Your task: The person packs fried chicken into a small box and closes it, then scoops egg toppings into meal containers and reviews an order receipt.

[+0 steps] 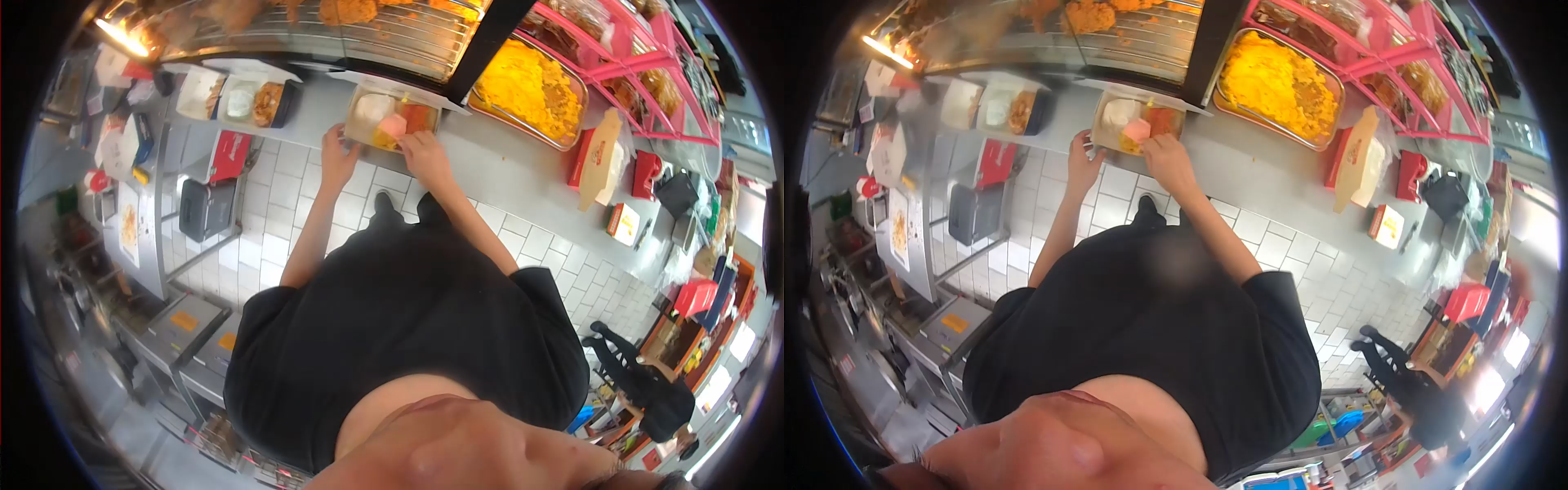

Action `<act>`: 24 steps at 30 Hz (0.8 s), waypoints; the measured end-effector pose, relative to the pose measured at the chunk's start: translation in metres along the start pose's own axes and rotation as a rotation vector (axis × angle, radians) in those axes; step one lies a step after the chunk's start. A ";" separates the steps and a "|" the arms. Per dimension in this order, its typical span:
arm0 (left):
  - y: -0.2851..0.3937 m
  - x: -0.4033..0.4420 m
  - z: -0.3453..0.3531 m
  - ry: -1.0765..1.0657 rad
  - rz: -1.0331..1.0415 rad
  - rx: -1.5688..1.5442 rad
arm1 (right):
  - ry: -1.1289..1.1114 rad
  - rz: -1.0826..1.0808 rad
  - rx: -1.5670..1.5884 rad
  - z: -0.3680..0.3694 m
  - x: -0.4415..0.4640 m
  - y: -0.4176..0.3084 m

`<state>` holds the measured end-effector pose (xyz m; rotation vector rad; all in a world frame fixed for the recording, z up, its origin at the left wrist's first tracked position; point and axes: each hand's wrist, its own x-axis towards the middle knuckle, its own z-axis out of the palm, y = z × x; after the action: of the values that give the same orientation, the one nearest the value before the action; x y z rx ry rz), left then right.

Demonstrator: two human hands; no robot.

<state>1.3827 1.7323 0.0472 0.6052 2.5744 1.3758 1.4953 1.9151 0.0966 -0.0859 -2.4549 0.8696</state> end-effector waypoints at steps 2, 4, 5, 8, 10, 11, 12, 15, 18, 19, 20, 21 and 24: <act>-0.001 0.003 -0.003 -0.022 -0.018 -0.010 | -0.080 0.003 -0.094 0.003 0.000 0.002; -0.002 -0.002 -0.005 -0.039 -0.004 -0.027 | -0.069 0.050 -0.044 0.001 -0.004 0.000; -0.004 -0.003 -0.007 -0.047 0.027 -0.038 | -0.050 0.089 -0.033 0.000 -0.008 -0.001; -0.015 -0.011 -0.004 -0.112 -0.071 -0.246 | 0.181 0.548 0.278 -0.009 -0.031 -0.007; -0.027 -0.011 -0.004 -0.084 0.051 -0.033 | 0.357 0.797 0.511 -0.063 -0.027 -0.025; -0.003 -0.022 -0.006 -0.069 0.014 -0.084 | 0.426 0.796 0.555 -0.094 -0.032 -0.037; 0.007 -0.031 -0.007 -0.105 0.029 -0.129 | 0.471 0.785 0.612 -0.117 -0.035 -0.049; 0.007 -0.064 0.013 -0.287 0.002 -0.194 | 0.770 0.685 0.539 -0.182 -0.035 -0.034; 0.009 -0.092 0.055 -0.551 -0.081 -0.184 | 0.566 0.716 0.217 -0.240 -0.036 0.025; 0.013 -0.097 0.069 -0.640 -0.106 -0.168 | 0.507 0.648 0.090 -0.261 -0.036 0.041; 0.017 -0.099 0.082 -0.700 -0.122 -0.147 | 0.446 0.578 -0.030 -0.286 -0.036 0.052; 0.022 -0.098 0.096 -0.743 -0.137 -0.122 | 0.382 0.503 -0.142 -0.314 -0.036 0.067; 0.033 -0.088 0.134 -0.774 -0.214 -0.059 | 0.523 0.595 -0.282 -0.434 -0.032 0.127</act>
<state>1.5152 1.8129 -0.0054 0.6610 1.9015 0.8973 1.7263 2.2548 0.2885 -1.0480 -2.0399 0.6092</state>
